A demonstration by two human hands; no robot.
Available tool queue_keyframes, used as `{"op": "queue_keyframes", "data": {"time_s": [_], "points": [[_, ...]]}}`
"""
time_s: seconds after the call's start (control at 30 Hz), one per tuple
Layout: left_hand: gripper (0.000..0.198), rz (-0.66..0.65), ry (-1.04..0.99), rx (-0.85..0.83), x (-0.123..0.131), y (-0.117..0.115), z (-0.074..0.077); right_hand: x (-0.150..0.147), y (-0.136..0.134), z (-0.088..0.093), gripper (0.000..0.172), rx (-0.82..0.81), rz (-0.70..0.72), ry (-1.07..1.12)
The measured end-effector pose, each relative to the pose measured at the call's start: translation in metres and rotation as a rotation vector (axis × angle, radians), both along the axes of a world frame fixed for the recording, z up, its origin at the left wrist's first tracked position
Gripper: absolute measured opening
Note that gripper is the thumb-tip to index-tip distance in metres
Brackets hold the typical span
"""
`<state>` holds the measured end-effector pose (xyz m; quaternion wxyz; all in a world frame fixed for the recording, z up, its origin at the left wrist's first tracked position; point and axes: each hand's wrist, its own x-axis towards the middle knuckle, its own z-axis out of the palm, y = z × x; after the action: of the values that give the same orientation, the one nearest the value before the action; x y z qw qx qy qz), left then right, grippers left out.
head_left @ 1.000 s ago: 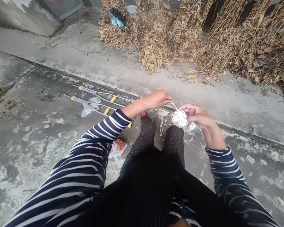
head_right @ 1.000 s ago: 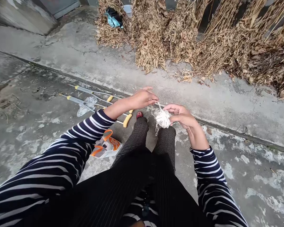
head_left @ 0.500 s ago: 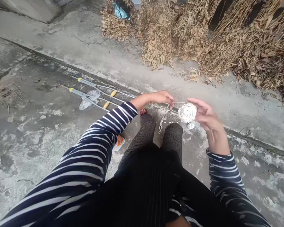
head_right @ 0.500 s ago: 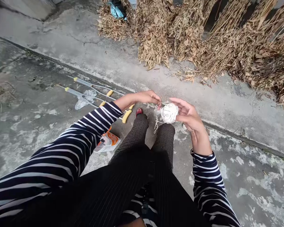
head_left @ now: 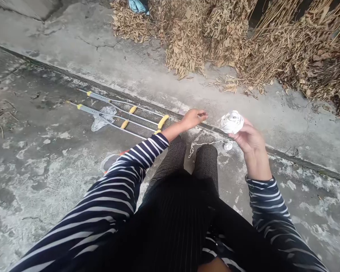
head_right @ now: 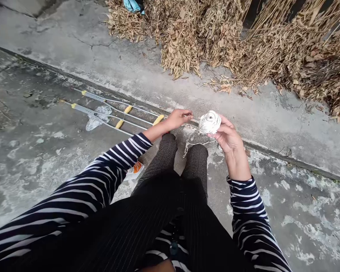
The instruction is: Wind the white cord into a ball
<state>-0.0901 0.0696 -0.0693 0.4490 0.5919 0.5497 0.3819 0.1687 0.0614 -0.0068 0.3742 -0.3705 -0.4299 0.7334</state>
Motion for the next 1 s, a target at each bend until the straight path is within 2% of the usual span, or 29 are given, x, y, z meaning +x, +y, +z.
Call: {"op": "queue_keyframes", "data": {"time_s": [0.07,0.2,0.3,0.37,0.47,0.57,0.63,0.73,0.83,0.93,1.0], "points": [[0.025,0.079,-0.101,0.073,0.016,-0.011,-0.005,-0.004,0.0,0.0,0.052,-0.052,-0.028,0.008],[0.044,0.044,-0.44,0.015,0.056,-0.031,-0.012,-0.019,-0.003,0.004,0.05,-0.17,-0.081,0.072],[0.04,0.079,-0.579,0.012,0.077,-0.037,-0.013,-0.031,-0.006,0.009,0.05,-0.241,-0.149,0.145],[0.031,0.106,-0.581,0.03,0.08,-0.037,-0.011,-0.034,-0.007,0.013,0.048,-0.256,-0.193,0.181],[0.022,0.065,-0.487,0.031,0.069,-0.038,-0.002,-0.031,-0.006,0.019,0.04,-0.274,-0.213,0.187],[0.025,-0.028,-0.347,0.044,0.05,-0.042,0.005,-0.023,-0.004,0.027,0.037,-0.294,-0.224,0.206],[0.025,-0.062,-0.226,0.079,0.039,-0.047,0.006,-0.018,-0.002,0.032,0.038,-0.281,-0.256,0.253],[0.012,-0.049,-0.143,0.099,0.026,-0.055,0.004,-0.013,0.0,0.039,0.038,-0.24,-0.282,0.289],[0.014,-0.116,-0.34,-0.062,0.017,-0.06,0.009,-0.009,0.002,0.04,0.038,-0.21,-0.263,0.25],[0.024,-0.329,-0.597,-0.305,0.007,-0.061,0.021,-0.006,0.003,0.037,0.043,-0.135,-0.223,0.177],[0.031,-0.412,-0.701,-0.409,0.002,-0.061,0.028,-0.004,0.003,0.037,0.049,-0.071,-0.184,0.134]]}}
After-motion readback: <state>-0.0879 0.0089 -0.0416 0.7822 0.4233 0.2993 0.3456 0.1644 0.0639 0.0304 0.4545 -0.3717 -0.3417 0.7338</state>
